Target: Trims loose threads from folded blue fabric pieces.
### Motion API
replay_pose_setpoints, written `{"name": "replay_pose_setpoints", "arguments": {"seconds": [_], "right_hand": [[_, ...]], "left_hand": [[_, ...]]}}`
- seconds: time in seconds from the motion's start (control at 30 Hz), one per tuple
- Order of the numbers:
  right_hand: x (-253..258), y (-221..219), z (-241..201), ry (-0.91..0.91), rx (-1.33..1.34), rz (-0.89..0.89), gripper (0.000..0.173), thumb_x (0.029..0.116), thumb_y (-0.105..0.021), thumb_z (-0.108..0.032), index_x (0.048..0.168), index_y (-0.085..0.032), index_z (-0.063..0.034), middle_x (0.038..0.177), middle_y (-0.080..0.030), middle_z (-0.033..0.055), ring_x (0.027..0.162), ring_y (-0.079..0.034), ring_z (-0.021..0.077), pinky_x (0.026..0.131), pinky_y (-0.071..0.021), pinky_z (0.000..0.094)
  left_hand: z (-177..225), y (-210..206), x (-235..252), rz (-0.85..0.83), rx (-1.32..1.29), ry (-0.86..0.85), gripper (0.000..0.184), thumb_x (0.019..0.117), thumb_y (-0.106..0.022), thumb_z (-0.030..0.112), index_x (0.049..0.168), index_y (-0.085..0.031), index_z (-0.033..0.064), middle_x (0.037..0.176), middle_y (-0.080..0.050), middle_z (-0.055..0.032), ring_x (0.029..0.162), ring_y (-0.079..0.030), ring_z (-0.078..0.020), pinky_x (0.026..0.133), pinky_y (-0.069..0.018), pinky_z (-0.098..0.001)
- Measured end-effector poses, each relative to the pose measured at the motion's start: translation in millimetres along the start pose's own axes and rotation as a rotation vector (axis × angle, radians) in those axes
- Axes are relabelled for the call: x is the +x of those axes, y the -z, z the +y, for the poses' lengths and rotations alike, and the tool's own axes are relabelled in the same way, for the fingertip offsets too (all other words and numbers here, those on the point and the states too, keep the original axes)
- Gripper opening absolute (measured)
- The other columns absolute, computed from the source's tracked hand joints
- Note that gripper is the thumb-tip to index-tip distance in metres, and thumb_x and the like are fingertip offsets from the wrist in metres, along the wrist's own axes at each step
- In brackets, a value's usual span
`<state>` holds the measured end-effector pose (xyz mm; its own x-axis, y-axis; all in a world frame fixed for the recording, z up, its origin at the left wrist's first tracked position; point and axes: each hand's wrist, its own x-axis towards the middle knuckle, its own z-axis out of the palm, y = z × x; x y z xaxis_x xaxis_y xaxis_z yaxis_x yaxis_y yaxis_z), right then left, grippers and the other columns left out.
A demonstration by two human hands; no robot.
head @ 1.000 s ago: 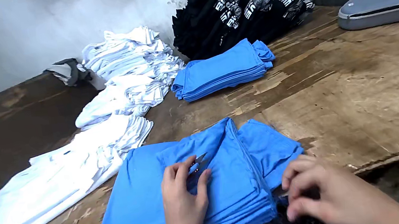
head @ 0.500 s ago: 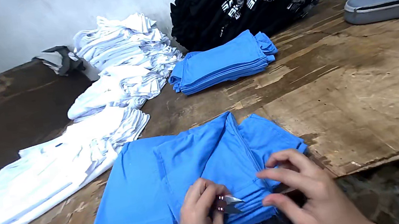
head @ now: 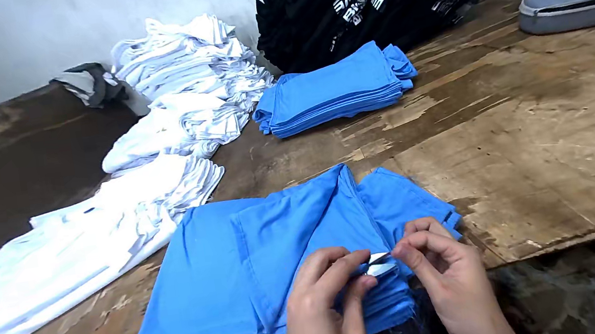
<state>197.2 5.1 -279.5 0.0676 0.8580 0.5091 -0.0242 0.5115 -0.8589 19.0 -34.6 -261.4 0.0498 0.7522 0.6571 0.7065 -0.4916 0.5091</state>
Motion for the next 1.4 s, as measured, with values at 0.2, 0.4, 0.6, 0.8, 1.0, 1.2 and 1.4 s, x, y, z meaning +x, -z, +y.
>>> {"name": "replay_pose_setpoints", "arguments": {"seconds": [0.2, 0.4, 0.6, 0.8, 1.0, 1.2, 1.4], "right_hand": [[-8.8, 25.6, 3.5, 0.166, 0.017, -0.217, 0.032, 0.0994, -0.067, -0.034, 0.077, -0.068, -0.0115, 0.095, -0.063, 0.0011, 0.089, -0.063, 0.0053, 0.075, -0.0558, 0.0191], [-22.4, 15.9, 0.1, 0.320, -0.424, -0.064, 0.040, 0.0849, -0.081, -0.049, 0.098, -0.066, -0.0146, 0.104, -0.065, 0.0041, 0.102, -0.064, 0.0118, 0.085, -0.0563, 0.0286], [3.1, -26.6, 7.7, 0.014, 0.236, -0.065, 0.025, 0.0936, -0.067, 0.002, 0.117, -0.060, 0.0040, 0.088, -0.073, 0.0064, 0.078, -0.072, 0.0111, 0.070, -0.0612, 0.0259], [-9.9, -5.7, 15.5, 0.583, -0.421, -0.060, 0.014, 0.0943, -0.074, -0.031, 0.106, -0.078, -0.0239, 0.094, -0.072, -0.0038, 0.089, -0.062, 0.0084, 0.090, -0.0443, 0.0344], [-27.2, 13.5, 14.5, 0.606, -0.292, 0.051, 0.004, 0.0985, -0.070, -0.027, 0.099, -0.070, -0.0228, 0.091, -0.061, -0.0091, 0.091, -0.059, 0.0022, 0.096, -0.0461, 0.0253], [-34.7, 15.4, 14.7, 0.766, -0.429, -0.015, 0.010, 0.0977, -0.068, -0.019, 0.107, -0.071, -0.0212, 0.099, -0.060, -0.0064, 0.097, -0.055, 0.0069, 0.101, -0.0398, 0.0267], [-35.3, 17.1, 21.2, 0.731, -0.377, 0.004, 0.005, 0.0969, -0.071, -0.020, 0.102, -0.071, -0.0213, 0.097, -0.061, -0.0076, 0.096, -0.057, 0.0051, 0.099, -0.0427, 0.0259]], "left_hand": [[-6.3, -1.7, 3.1, 0.010, -0.031, 0.008, 0.016, 0.0961, -0.068, 0.027, 0.103, -0.080, 0.0207, 0.102, -0.072, 0.0059, 0.092, -0.067, -0.0036, 0.076, -0.0569, -0.0200], [-14.2, -2.5, -4.2, -0.065, -0.161, 0.089, 0.018, 0.0836, -0.066, 0.011, 0.096, -0.077, 0.0178, 0.090, -0.064, 0.0066, 0.080, -0.063, 0.0000, 0.066, -0.0549, -0.0153], [-14.9, 5.9, 13.6, -0.011, -0.278, 0.144, 0.009, 0.0986, -0.059, 0.010, 0.100, -0.067, 0.0107, 0.089, -0.069, 0.0047, 0.078, -0.066, -0.0036, 0.068, -0.0562, -0.0180], [-22.5, 3.6, 15.1, -0.051, -0.402, 0.247, 0.018, 0.0993, -0.061, 0.013, 0.116, -0.066, 0.0087, 0.080, -0.069, 0.0011, 0.067, -0.064, -0.0081, 0.059, -0.0527, -0.0199], [-19.7, 13.2, 7.9, -0.017, -0.370, 0.078, 0.042, 0.0875, -0.081, 0.034, 0.121, -0.072, 0.0108, 0.103, -0.068, -0.0004, 0.091, -0.067, -0.0111, 0.075, -0.0604, -0.0248], [-12.0, 6.7, -0.3, 0.159, 0.144, -0.417, 0.017, 0.0963, -0.072, 0.031, 0.114, -0.073, 0.0307, 0.106, -0.069, 0.0077, 0.100, -0.060, -0.0099, 0.094, -0.0408, -0.0358], [-23.0, 2.7, -2.6, 0.187, 0.201, -0.511, 0.014, 0.0973, -0.070, 0.024, 0.110, -0.076, 0.0233, 0.101, -0.072, 0.0039, 0.087, -0.058, -0.0122, 0.081, -0.0399, -0.0332]]}}
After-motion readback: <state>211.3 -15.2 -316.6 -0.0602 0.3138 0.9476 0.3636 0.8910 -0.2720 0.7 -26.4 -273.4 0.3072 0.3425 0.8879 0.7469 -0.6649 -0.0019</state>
